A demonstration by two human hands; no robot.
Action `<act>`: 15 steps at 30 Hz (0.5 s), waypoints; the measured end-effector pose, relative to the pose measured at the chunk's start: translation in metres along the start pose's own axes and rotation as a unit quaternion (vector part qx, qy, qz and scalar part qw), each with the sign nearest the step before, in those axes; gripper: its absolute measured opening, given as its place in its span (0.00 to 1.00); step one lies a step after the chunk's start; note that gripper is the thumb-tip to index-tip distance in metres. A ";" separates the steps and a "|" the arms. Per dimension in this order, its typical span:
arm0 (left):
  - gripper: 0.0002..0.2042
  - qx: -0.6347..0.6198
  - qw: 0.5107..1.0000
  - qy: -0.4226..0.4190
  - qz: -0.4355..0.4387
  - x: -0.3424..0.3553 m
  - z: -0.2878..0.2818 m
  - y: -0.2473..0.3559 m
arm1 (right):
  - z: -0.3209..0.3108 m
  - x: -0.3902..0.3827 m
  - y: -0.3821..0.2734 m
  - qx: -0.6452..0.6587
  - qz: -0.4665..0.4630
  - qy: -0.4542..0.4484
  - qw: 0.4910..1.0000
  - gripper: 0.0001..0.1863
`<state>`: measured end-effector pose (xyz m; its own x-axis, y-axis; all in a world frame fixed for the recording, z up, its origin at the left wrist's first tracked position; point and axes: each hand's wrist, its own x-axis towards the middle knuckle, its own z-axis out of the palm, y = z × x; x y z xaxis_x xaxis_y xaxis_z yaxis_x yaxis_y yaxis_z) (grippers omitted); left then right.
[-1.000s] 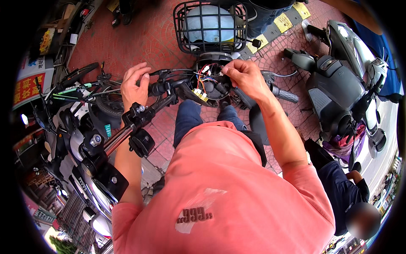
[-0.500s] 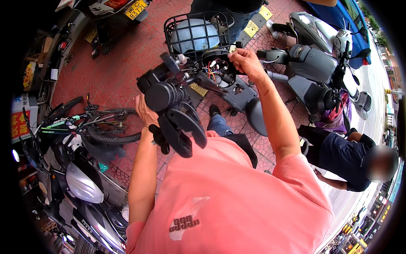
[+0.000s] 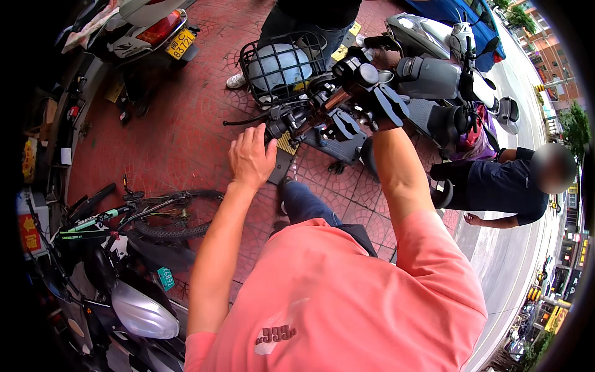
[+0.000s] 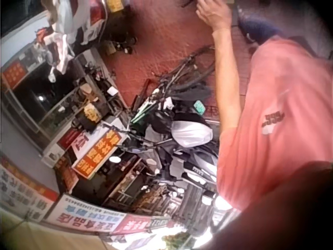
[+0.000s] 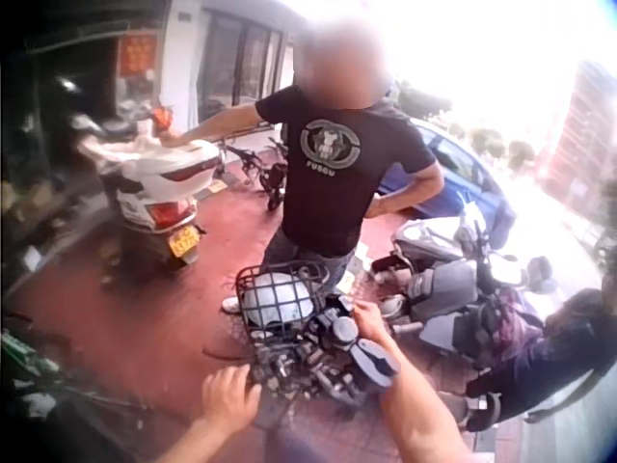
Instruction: The person repairs a motorcycle on a sidewalk by removing a component from the handlebars, disconnecting wiring, and placing parts on the motorcycle seat.
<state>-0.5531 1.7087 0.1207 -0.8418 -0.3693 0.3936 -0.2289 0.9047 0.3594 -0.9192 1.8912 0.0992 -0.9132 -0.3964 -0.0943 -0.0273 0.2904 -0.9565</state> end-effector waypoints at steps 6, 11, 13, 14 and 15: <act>0.21 -0.104 0.985 -0.133 -0.033 0.021 -0.024 -0.012 | -0.010 -0.020 -0.009 0.025 0.001 -0.039 0.999 0.18; 0.20 -0.200 0.915 -0.324 -0.130 0.042 -0.029 -0.040 | -0.007 -0.023 -0.016 0.078 0.004 -0.036 0.996 0.18; 0.20 -0.220 0.908 -0.335 -0.124 0.047 -0.030 -0.047 | -0.006 -0.016 -0.015 0.104 0.021 -0.034 0.994 0.16; 0.21 -0.221 0.895 -0.368 -0.125 0.050 -0.029 -0.049 | -0.009 -0.015 -0.015 0.126 0.024 -0.022 0.991 0.15; 0.21 -0.219 0.881 -0.400 -0.127 0.056 -0.030 -0.052 | -0.009 -0.015 -0.015 0.152 0.028 -0.013 0.988 0.15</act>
<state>-0.5737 1.6346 0.1489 -0.9060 -0.1215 -0.4054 -0.3960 0.5813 0.7108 -0.9087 1.9003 0.1176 -0.8993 -0.4099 -0.1522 0.1497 0.0385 -0.9880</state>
